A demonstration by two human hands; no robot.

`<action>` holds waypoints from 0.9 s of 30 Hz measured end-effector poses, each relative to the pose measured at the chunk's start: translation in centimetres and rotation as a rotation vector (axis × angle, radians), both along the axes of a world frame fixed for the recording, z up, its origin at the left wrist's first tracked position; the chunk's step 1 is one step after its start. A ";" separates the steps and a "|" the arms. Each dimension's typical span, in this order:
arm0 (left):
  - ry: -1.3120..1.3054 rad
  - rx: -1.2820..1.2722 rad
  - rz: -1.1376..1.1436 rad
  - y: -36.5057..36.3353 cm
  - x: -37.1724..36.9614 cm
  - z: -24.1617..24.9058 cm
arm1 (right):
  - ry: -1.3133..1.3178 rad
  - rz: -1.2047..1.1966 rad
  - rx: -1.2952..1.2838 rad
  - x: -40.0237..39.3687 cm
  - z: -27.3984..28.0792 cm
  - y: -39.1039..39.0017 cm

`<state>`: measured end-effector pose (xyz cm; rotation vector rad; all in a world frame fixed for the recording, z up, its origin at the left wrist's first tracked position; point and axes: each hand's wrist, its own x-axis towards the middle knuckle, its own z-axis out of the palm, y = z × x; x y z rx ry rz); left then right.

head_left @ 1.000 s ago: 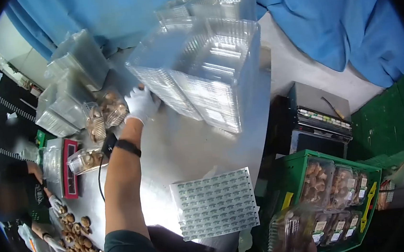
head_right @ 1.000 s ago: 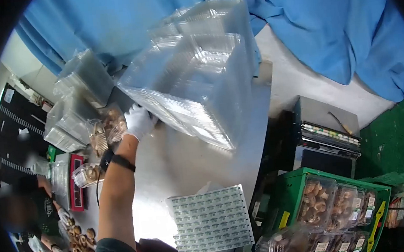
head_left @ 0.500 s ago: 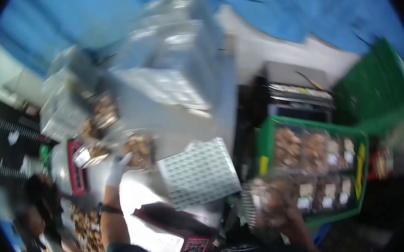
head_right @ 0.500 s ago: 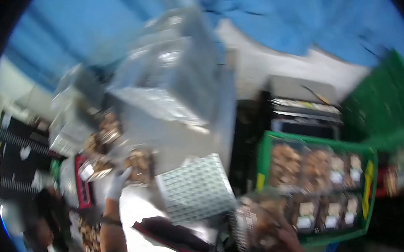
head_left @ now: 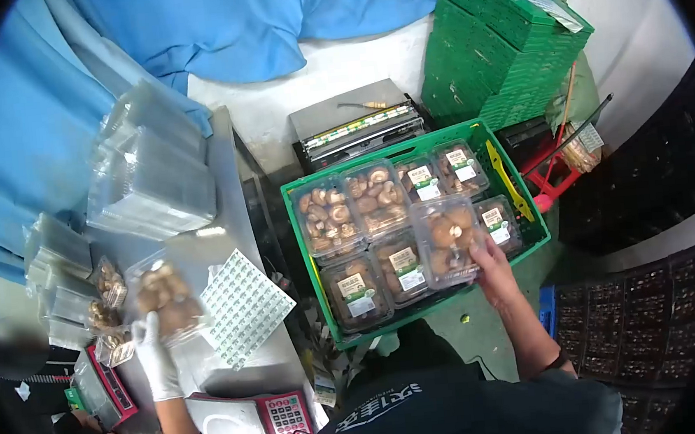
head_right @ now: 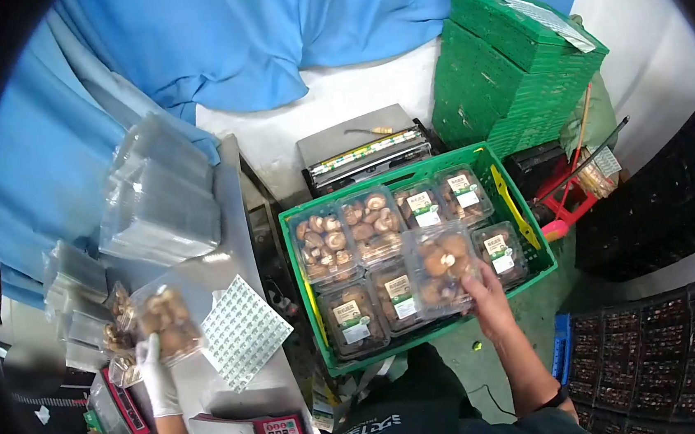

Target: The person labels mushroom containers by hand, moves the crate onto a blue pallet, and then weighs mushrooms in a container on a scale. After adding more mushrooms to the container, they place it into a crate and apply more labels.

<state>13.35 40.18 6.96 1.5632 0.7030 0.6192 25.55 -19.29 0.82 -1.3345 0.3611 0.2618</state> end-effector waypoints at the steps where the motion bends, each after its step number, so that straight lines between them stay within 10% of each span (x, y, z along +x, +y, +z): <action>1: -0.005 -0.062 -0.061 -3.9 1.4 0.9 | 0.030 -0.063 -0.079 0.9 -0.3 -1.1; 10: 0.041 -0.642 -0.466 -36.0 21.1 -3.9 | -0.066 -0.115 -0.113 11.5 -2.5 -9.5; 15: 0.169 0.960 -0.563 -43.2 25.8 -8.3 | -0.263 0.050 -0.489 18.4 -11.1 -12.9; 20: 0.236 1.249 -0.767 -44.6 25.3 -9.9 | -0.488 -0.060 -0.974 19.1 -10.9 -11.3; 27: 0.092 1.135 -0.729 -43.4 18.0 -5.7 | -0.639 -0.002 -1.021 19.2 -8.7 -9.0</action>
